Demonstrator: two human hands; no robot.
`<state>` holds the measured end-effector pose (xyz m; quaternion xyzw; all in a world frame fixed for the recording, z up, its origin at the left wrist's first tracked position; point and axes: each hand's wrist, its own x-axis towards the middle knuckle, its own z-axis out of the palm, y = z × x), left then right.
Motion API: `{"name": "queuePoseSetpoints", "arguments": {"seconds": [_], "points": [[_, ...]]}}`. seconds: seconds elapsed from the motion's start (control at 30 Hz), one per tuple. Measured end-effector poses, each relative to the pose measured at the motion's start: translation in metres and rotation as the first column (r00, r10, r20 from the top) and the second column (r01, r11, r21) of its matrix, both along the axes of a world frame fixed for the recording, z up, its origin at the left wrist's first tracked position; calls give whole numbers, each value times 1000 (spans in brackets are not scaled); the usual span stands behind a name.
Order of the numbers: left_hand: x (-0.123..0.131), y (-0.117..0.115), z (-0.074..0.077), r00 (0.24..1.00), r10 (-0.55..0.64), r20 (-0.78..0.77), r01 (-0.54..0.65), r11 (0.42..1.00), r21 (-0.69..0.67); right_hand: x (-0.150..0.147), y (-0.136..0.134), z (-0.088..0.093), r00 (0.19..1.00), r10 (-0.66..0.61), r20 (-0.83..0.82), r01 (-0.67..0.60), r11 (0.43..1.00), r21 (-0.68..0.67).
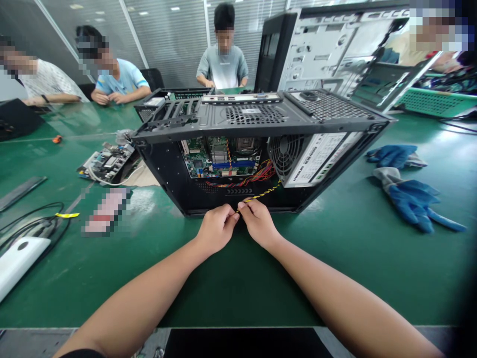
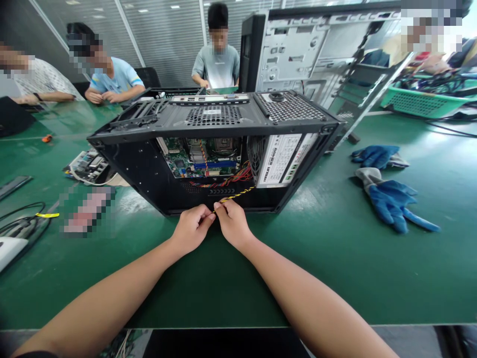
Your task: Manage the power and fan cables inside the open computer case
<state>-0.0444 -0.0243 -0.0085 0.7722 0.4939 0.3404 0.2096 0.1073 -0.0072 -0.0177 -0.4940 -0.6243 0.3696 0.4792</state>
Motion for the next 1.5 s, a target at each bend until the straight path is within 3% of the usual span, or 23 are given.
{"name": "queuePoseSetpoints", "arguments": {"seconds": [0.43, 0.73, 1.0, 1.5], "points": [[1, -1, 2, 999, 31, -8, -30, 993, 116, 1, 0, 0, 995, -48, -85, 42, 997, -71], [1, 0, -3, 997, 79, 20, -81, 992, 95, 3, 2, 0, 997, -78, 0, 78, 994, -77], [2, 0, -3, 993, 107, 48, -110, 992, 65, 2, 0, 5, 999, -20, -41, 17, 996, -84], [2, 0, -4, 996, 68, 58, -69, 998, 13, 3, 2, 5, 1000, -9, 3, 9, 999, -34]]}}
